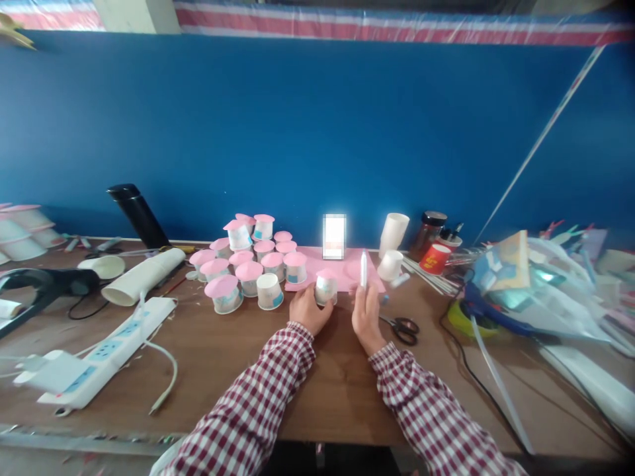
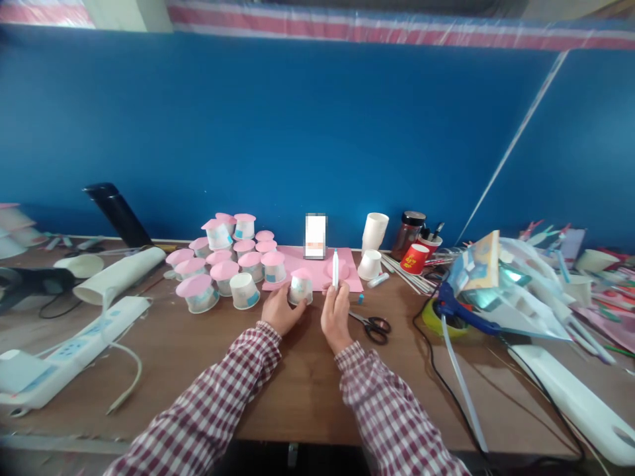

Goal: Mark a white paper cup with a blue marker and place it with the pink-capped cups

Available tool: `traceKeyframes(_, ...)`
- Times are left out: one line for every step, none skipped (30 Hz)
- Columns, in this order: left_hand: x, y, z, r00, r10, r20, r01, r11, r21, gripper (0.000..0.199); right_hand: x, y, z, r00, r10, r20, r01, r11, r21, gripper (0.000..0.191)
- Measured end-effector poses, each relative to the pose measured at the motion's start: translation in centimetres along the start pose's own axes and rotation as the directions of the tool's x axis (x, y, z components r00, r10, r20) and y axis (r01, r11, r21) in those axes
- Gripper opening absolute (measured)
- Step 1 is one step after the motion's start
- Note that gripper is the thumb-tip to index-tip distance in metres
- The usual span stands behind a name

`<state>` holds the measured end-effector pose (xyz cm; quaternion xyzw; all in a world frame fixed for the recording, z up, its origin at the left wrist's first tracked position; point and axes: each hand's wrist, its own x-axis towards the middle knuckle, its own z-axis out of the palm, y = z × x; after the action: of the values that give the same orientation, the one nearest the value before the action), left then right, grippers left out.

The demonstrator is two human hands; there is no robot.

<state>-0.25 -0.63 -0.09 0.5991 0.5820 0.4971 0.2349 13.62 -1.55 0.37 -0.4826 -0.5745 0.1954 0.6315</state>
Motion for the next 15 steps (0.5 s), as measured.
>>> traceKeyframes(-0.1,0.0,-0.1,1.0,-0.008,0.008,0.008,0.999,0.042,0.051,0.0,-0.1,-0.1,1.0,0.003,0.003,-0.003,1.0,-0.004,0.022)
traceKeyframes(-0.3,-0.1,-0.1,1.0,-0.019,0.013,0.018,0.998,0.067,0.053,0.0,-0.2,-0.1,1.0,0.002,0.01,-0.002,1.0,-0.01,0.023)
traceKeyframes(-0.5,-0.1,-0.2,0.999,-0.027,0.019,0.026,0.997,0.078,0.057,-0.1,-0.3,-0.2,1.0,-0.002,0.019,0.002,1.0,-0.017,0.023)
traceKeyframes(-0.6,-0.2,-0.3,0.999,-0.032,0.026,0.03,0.996,0.082,0.062,-0.1,-0.4,-0.3,1.0,-0.006,0.027,0.007,1.0,-0.024,0.023)
traceKeyframes(-0.9,-0.2,-0.5,0.999,-0.031,0.037,0.028,0.996,0.082,0.067,-0.2,-0.5,-0.4,0.999,-0.009,0.034,0.01,1.0,-0.029,0.024)
traceKeyframes(-1.1,-0.2,-0.8,0.999,-0.026,0.047,0.023,0.997,0.078,0.072,-0.2,-0.5,-0.4,0.999,-0.011,0.039,0.012,0.999,-0.032,0.024)
traceKeyframes(-1.5,0.0,-1.2,0.998,-0.02,0.055,0.017,0.998,0.063,0.074,-0.2,-0.6,-0.5,0.999,-0.01,0.04,0.011,0.999,-0.032,0.025)
traceKeyframes(-1.9,0.4,-1.6,0.998,-0.007,0.069,0.005,0.999,0.032,0.074,-0.2,-0.5,-0.4,0.999,-0.007,0.037,0.008,1.0,-0.03,0.025)
traceKeyframes(-2.4,0.9,-2.1,0.999,-0.002,0.051,0.003,1.0,-0.018,0.075,-0.2,-0.5,-0.4,1.0,-0.001,0.031,0.002,1.0,-0.028,0.026)
traceKeyframes(-3.1,1.7,-2.6,0.999,0.002,0.043,0.002,0.996,-0.09,0.072,-0.2,-0.4,-0.3,1.0,0.008,0.024,-0.007,1.0,-0.024,0.026)
traceKeyframes(-3.9,2.7,-3.1,0.998,0.012,0.063,0.0,0.982,-0.188,0.064,-0.1,-0.3,-0.2,1.0,0.017,0.019,-0.017,1.0,-0.02,0.026)
traceKeyframes(-4.9,3.8,-3.5,0.994,0.016,0.109,0.019,0.95,-0.313,0.054,0.0,-0.3,-0.1,0.999,0.029,0.017,-0.029,0.999,-0.014,0.026)
traceKeyframes(-6.1,4.9,-3.7,0.98,0.005,0.199,0.087,0.889,-0.45,0.045,0.0,-0.2,0.0,0.999,0.042,0.02,-0.042,0.999,-0.006,0.026)
traceKeyframes(-7.6,6.0,-3.9,0.943,-0.005,0.332,0.206,0.794,-0.572,0.039,0.1,-0.1,0.1,0.998,0.054,0.027,-0.054,0.999,0.003,0.026)
traceKeyframes(-9.3,7.0,-4.0,0.877,0.02,0.48,0.345,0.669,-0.658,0.038,0.1,-0.1,0.2,0.997,0.063,0.035,-0.064,0.998,0.014,0.026)
